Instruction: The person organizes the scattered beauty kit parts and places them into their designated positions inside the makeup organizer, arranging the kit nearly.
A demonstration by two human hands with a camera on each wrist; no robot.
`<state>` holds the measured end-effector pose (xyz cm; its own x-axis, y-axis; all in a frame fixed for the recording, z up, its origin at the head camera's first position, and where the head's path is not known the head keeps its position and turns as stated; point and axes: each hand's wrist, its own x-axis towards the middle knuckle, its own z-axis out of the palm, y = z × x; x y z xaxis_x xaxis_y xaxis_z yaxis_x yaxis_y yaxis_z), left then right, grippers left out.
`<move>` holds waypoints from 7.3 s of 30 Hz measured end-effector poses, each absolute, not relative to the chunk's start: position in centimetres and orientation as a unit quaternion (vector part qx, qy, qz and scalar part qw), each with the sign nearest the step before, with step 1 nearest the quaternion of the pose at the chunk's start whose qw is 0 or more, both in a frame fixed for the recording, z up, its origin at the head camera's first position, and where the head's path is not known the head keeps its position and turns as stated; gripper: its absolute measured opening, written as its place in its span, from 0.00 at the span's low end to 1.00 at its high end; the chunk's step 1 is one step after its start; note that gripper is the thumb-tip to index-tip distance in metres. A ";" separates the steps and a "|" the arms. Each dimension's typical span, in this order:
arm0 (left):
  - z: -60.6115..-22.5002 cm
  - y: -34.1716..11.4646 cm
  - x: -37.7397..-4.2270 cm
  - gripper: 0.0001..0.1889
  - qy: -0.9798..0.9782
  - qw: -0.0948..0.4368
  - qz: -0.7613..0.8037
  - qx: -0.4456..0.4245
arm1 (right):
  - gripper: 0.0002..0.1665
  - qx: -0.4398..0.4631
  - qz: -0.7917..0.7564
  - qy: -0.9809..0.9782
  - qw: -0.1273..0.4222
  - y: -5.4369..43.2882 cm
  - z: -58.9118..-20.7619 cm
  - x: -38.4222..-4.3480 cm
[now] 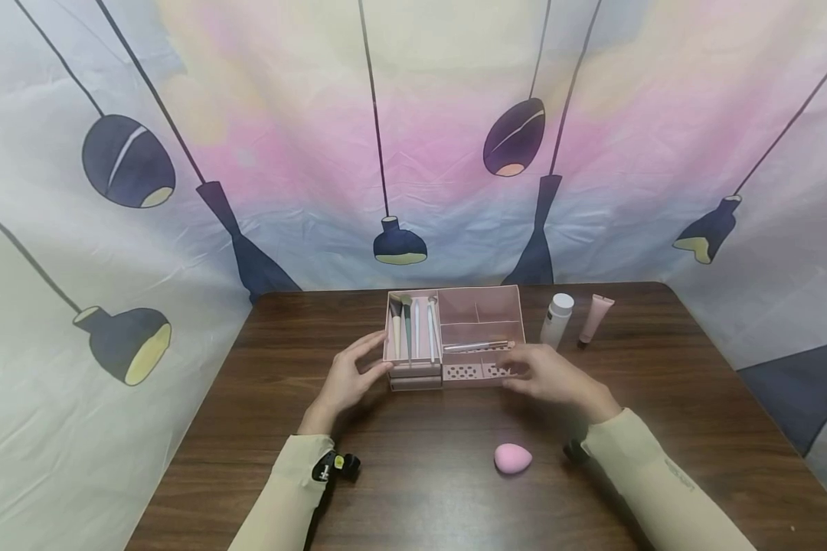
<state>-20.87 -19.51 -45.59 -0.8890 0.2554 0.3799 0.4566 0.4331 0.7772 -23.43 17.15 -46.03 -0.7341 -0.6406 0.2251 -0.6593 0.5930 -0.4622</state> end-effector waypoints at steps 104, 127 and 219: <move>-49.0 -20.6 -22.7 0.29 -0.838 0.114 -0.490 -0.213 | 0.12 0.489 0.289 -0.805 -0.172 16.8 -48.9 -17.5; -49.0 -20.5 -22.7 0.28 -0.826 0.103 -0.512 -0.214 | 0.16 0.444 0.277 -0.839 -0.147 17.1 -48.1 -19.1; -47.0 -20.0 -21.4 0.28 -0.829 0.097 -0.508 -0.215 | 0.20 0.379 0.305 -0.872 0.059 13.0 -45.8 -25.7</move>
<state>-21.41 -19.96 -46.99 -0.8891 0.2578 0.3782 0.4540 0.3924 0.8000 -25.75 13.00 -45.84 -0.7060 -0.6247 0.3336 -0.6965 0.5272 -0.4868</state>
